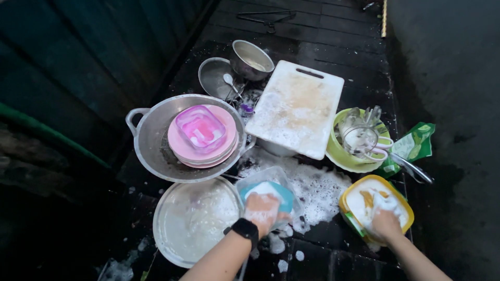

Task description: Washing dishes and containers with a sponge and soap

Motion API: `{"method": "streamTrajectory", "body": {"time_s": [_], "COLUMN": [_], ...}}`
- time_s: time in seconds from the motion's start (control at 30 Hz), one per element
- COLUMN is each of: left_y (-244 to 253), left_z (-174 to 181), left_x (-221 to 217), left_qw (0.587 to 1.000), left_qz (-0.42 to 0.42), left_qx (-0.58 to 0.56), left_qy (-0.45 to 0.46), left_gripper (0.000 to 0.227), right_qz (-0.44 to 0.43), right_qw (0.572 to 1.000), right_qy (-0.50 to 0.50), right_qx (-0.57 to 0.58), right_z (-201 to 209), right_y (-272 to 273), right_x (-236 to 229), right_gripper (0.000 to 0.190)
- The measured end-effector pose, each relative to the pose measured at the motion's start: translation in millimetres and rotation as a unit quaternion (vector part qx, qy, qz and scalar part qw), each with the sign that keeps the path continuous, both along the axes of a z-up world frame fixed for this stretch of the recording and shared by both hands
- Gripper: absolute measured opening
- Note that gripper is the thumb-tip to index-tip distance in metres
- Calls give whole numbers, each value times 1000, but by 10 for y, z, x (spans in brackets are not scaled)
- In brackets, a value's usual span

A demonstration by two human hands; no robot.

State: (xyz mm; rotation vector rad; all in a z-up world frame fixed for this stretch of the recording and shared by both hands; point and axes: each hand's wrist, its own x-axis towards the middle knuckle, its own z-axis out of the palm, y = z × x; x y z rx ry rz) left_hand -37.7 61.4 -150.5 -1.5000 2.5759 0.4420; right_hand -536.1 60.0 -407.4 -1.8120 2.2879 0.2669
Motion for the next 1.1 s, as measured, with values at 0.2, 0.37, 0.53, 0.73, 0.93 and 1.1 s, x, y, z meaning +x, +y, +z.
{"method": "streamTrajectory", "body": {"time_s": [0.2, 0.37, 0.53, 0.73, 0.93, 1.1], "left_y": [-524, -1026, -1029, -799, -812, -739], "left_z": [440, 541, 1339, 2094, 2127, 2250], "left_x": [83, 446, 758, 1016, 917, 672], "left_qw": [930, 791, 628, 430, 377, 386], "left_qz": [292, 430, 473, 448, 399, 418], "left_qx": [104, 30, 60, 135, 162, 127], "left_qy": [199, 435, 614, 772, 820, 813], "left_gripper": [55, 67, 69, 71, 75, 74], "right_qz": [-110, -214, -81, -186, 22, 184], "right_qw": [993, 956, 987, 822, 821, 777], "right_qy": [-43, -201, -132, -507, -569, -420], "right_qx": [15, -5, 33, 182, -33, -432], "right_z": [933, 1107, -512, 2163, 5047, 5109], "right_y": [40, -59, -342, -637, -507, -975], "right_x": [560, 490, -649, 646, 2999, 4363], "right_gripper": [77, 118, 89, 72, 62, 26]}}
